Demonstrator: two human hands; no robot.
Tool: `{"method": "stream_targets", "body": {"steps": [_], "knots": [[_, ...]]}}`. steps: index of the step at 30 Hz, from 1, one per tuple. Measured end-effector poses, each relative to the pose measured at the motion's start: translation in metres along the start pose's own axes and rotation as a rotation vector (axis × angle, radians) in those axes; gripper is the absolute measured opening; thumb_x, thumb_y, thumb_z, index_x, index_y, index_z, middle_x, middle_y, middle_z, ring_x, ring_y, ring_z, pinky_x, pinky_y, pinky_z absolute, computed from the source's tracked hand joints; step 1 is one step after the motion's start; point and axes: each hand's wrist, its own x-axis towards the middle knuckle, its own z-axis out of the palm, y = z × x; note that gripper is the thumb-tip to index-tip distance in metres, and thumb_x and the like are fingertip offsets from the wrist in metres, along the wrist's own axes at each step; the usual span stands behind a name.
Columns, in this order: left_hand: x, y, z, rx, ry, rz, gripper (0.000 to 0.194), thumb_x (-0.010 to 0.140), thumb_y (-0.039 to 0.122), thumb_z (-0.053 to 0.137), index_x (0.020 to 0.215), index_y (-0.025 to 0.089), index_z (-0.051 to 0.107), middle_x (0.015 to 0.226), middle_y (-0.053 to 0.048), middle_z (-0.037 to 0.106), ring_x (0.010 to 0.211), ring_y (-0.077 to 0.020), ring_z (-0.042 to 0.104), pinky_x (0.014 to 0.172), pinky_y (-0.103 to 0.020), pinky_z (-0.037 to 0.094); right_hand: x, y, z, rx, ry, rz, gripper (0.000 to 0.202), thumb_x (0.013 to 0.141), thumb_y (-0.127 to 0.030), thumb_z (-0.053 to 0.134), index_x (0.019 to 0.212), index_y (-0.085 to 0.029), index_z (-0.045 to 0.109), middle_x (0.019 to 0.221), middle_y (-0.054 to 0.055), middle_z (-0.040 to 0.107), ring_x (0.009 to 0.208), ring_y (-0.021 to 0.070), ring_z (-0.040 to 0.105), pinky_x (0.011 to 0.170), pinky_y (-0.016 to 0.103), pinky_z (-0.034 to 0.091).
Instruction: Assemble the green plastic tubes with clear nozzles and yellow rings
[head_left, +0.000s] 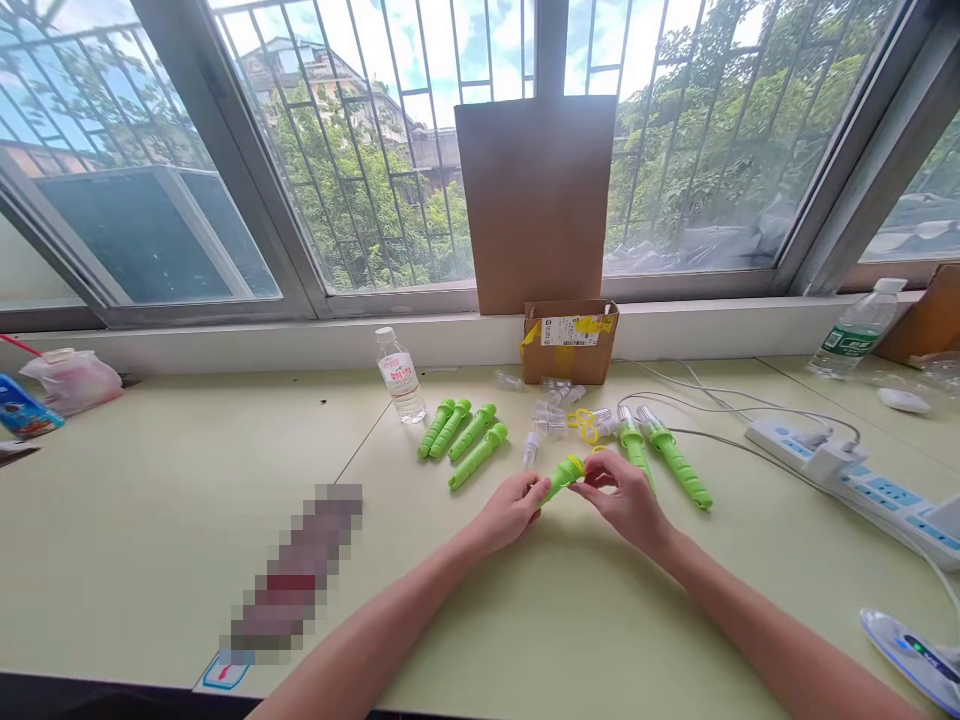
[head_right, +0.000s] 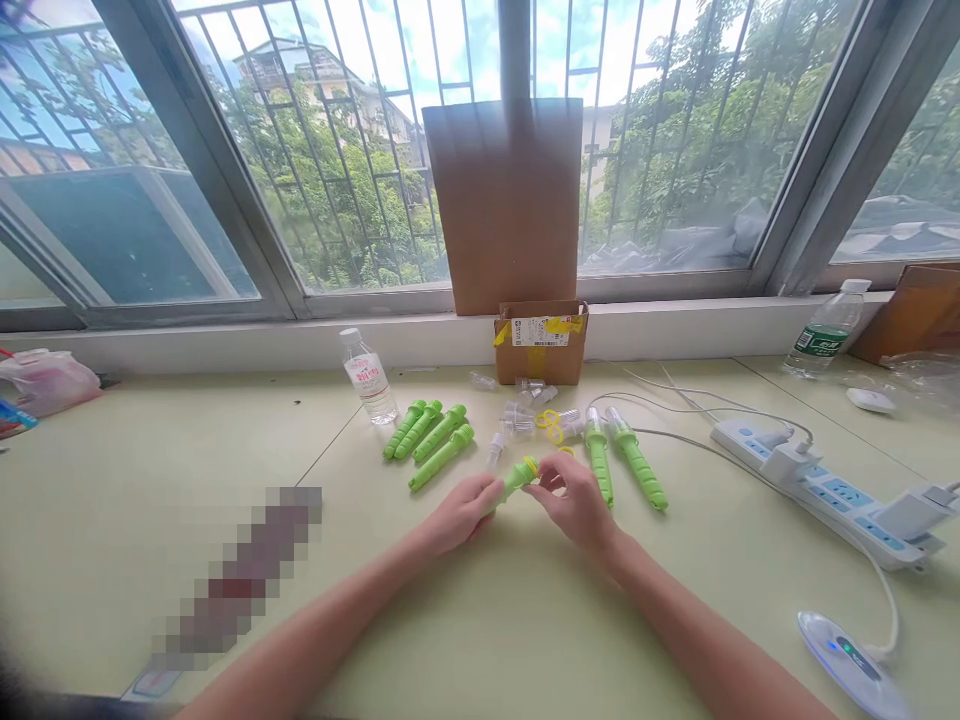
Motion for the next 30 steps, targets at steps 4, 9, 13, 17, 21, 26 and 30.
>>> {"method": "stream_targets", "body": {"steps": [4, 9, 13, 17, 21, 26, 30], "knots": [[0.0002, 0.0055, -0.0024, -0.027, -0.008, -0.071, 0.045, 0.081, 0.063, 0.047, 0.075, 0.018, 0.045, 0.054, 0.007, 0.042, 0.040, -0.0056, 0.033, 0.038, -0.019, 0.024, 0.0002, -0.0036, 0.0009, 0.006, -0.005, -0.014, 0.017, 0.081, -0.031, 0.065, 0.084, -0.020, 0.053, 0.081, 0.003, 0.057, 0.066, 0.0154, 0.061, 0.057, 0.031, 0.056], [-0.0035, 0.0096, -0.0052, -0.050, 0.012, -0.101, 0.043, 0.071, 0.056, 0.066, 0.085, 0.021, 0.045, 0.048, 0.011, 0.041, 0.038, -0.0058, 0.034, 0.036, -0.018, 0.024, -0.0014, -0.0064, 0.0019, -0.006, -0.006, -0.083, 0.014, 0.083, -0.029, 0.063, 0.088, -0.021, 0.053, 0.087, 0.004, 0.058, 0.069, 0.0147, 0.061, 0.056, 0.029, 0.056], [-0.0047, 0.0084, -0.0050, -0.087, -0.010, -0.077, 0.040, 0.075, 0.055, 0.062, 0.082, 0.021, 0.043, 0.051, 0.007, 0.051, 0.036, -0.0066, 0.039, 0.035, -0.018, 0.026, -0.0019, -0.0061, 0.0024, -0.015, -0.004, -0.090, 0.012, 0.084, -0.028, 0.062, 0.087, -0.021, 0.054, 0.087, 0.004, 0.058, 0.069, 0.0147, 0.061, 0.055, 0.029, 0.056], [-0.0029, 0.0059, -0.0033, -0.126, 0.002, -0.073, 0.041, 0.073, 0.056, 0.062, 0.078, 0.020, 0.043, 0.057, 0.004, 0.058, 0.038, -0.0077, 0.046, 0.034, -0.018, 0.027, -0.0019, -0.0070, 0.0022, 0.001, -0.005, -0.073, 0.012, 0.084, -0.029, 0.062, 0.085, -0.020, 0.055, 0.087, 0.004, 0.057, 0.067, 0.0140, 0.060, 0.056, 0.030, 0.056], [-0.0021, 0.0039, -0.0026, -0.144, 0.016, -0.048, 0.041, 0.073, 0.056, 0.062, 0.075, 0.019, 0.046, 0.054, 0.005, 0.056, 0.037, -0.0070, 0.045, 0.035, -0.018, 0.028, -0.0014, -0.0086, 0.0017, 0.004, -0.002, -0.068, 0.012, 0.083, -0.028, 0.063, 0.084, -0.020, 0.054, 0.086, 0.003, 0.056, 0.066, 0.0140, 0.060, 0.055, 0.029, 0.056], [-0.0015, 0.0022, -0.0032, -0.178, -0.022, -0.062, 0.043, 0.075, 0.060, 0.058, 0.074, 0.017, 0.051, 0.055, 0.003, 0.057, 0.036, -0.0064, 0.043, 0.035, -0.019, 0.029, -0.0010, -0.0059, 0.0030, 0.005, -0.015, -0.073, 0.018, 0.081, -0.028, 0.066, 0.088, -0.021, 0.051, 0.087, 0.003, 0.057, 0.070, 0.0151, 0.061, 0.056, 0.029, 0.056], [-0.0004, 0.0029, -0.0039, -0.200, -0.056, -0.062, 0.048, 0.076, 0.062, 0.054, 0.070, 0.015, 0.055, 0.056, 0.001, 0.056, 0.038, -0.0069, 0.045, 0.036, -0.019, 0.030, -0.0010, -0.0022, 0.0042, 0.015, -0.020, -0.100, 0.019, 0.081, -0.027, 0.066, 0.089, -0.021, 0.050, 0.086, 0.003, 0.057, 0.070, 0.0148, 0.060, 0.057, 0.029, 0.056]]}}
